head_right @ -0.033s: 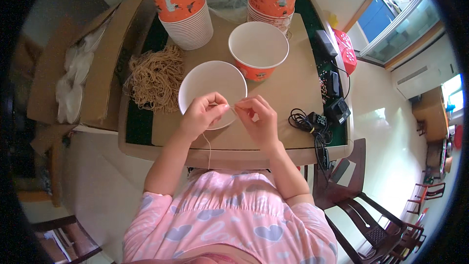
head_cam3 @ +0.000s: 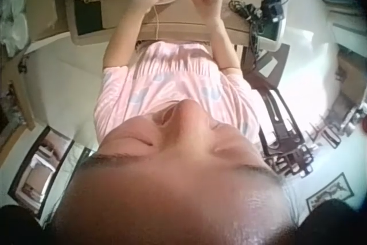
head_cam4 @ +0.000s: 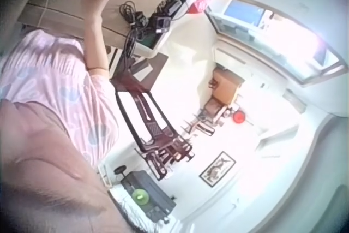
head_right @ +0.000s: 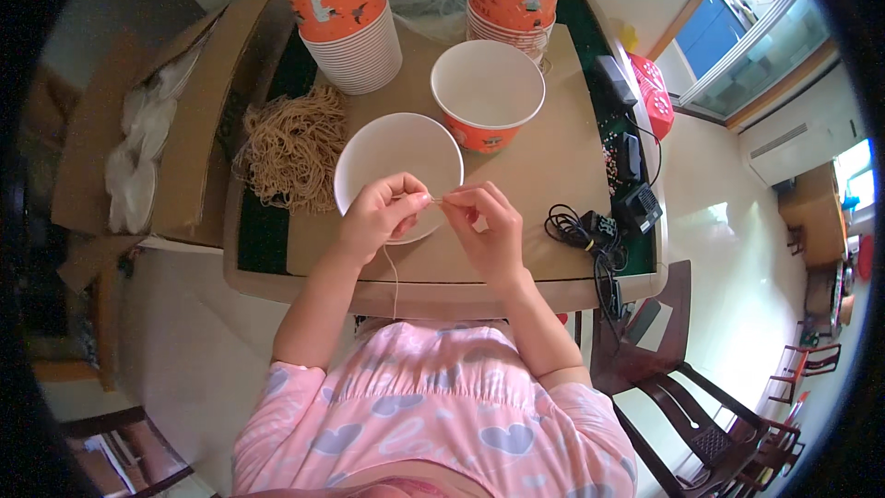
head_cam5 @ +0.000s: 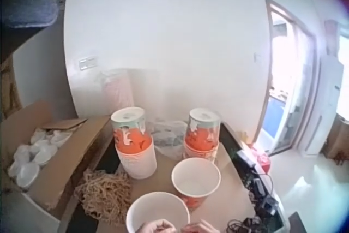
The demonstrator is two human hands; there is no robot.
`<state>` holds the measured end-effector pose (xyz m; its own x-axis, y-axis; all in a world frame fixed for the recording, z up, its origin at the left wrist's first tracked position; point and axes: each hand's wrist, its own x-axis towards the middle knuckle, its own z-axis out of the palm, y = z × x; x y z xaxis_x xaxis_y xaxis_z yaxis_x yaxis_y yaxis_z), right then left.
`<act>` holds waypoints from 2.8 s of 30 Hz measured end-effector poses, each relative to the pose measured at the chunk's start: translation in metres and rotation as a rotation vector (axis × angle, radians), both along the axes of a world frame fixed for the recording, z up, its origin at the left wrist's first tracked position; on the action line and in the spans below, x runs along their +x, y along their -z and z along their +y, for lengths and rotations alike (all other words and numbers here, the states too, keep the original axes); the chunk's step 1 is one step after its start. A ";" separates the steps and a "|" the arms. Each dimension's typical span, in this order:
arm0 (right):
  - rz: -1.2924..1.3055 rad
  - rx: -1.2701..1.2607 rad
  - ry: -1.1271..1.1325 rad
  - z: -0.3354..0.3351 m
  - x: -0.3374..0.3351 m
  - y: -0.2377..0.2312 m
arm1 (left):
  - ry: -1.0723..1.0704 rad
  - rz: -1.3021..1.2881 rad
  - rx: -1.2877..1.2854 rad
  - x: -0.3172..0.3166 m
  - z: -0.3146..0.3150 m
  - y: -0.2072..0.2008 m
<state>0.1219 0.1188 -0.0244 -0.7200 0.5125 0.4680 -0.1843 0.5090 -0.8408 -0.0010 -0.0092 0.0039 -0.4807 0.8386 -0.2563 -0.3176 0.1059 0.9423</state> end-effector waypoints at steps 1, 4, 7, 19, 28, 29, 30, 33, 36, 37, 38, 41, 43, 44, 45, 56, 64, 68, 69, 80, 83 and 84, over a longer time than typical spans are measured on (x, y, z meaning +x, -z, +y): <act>0.000 -0.004 0.004 -0.004 0.000 0.001 | -0.020 -0.075 0.020 0.001 0.002 -0.002; 0.082 -0.023 0.075 -0.015 -0.003 0.002 | -0.031 -0.081 0.018 -0.001 0.001 0.004; 0.141 -0.006 0.136 -0.019 -0.007 0.004 | -0.030 -0.041 0.045 0.001 0.002 0.008; 0.057 0.035 0.069 -0.019 -0.003 0.000 | -0.150 0.161 0.025 0.002 -0.001 0.006; -0.057 -0.063 0.024 -0.007 -0.006 0.003 | -0.122 0.258 0.025 0.007 -0.001 0.004; -0.053 -0.104 0.023 -0.007 -0.007 0.003 | -0.123 0.258 0.025 0.006 -0.002 0.002; -0.049 -0.145 0.022 -0.007 -0.007 0.004 | -0.118 0.179 0.011 0.004 -0.003 -0.001; -0.047 -0.223 0.016 -0.007 -0.008 0.010 | -0.133 0.178 0.004 0.006 -0.003 -0.001; -0.031 -0.236 0.018 -0.009 -0.009 0.009 | -0.134 0.370 -0.012 0.007 -0.003 0.002; -0.031 -0.236 0.017 -0.009 -0.009 0.010 | -0.116 0.483 -0.035 0.007 -0.003 0.004; -0.031 -0.230 0.017 -0.010 -0.009 0.010 | -0.117 0.482 -0.036 0.008 -0.003 0.006; -0.034 -0.220 0.013 -0.010 -0.009 0.010 | -0.142 0.553 -0.030 0.008 -0.002 0.009; -0.040 -0.216 0.012 -0.010 -0.009 0.009 | -0.161 0.574 -0.045 0.009 -0.003 0.003; -0.051 -0.195 -0.003 -0.010 -0.009 0.009 | -0.160 0.573 -0.047 0.009 -0.005 0.003; -0.062 -0.174 -0.017 -0.011 -0.008 0.006 | -0.172 0.575 -0.061 0.008 -0.007 0.002; -0.255 -0.055 -0.068 -0.018 -0.005 -0.007 | -0.191 0.561 -0.136 0.013 -0.020 -0.008; -0.259 0.031 -0.038 -0.023 -0.002 -0.016 | -0.184 0.609 -0.105 0.015 -0.024 -0.004; -0.293 -0.007 -0.049 -0.026 0.000 -0.019 | -0.192 0.606 -0.123 0.018 -0.025 -0.007; -0.290 -0.002 -0.050 -0.026 0.000 -0.020 | -0.199 0.625 -0.126 0.018 -0.026 -0.008; -0.303 0.099 -0.054 -0.028 0.003 -0.023 | -0.179 0.608 -0.155 0.021 -0.031 -0.008; -0.317 0.152 -0.077 -0.026 0.005 -0.021 | -0.173 0.610 -0.155 0.022 -0.031 -0.008; -0.338 0.171 -0.091 -0.025 0.005 -0.020 | -0.170 0.619 -0.160 0.022 -0.031 -0.008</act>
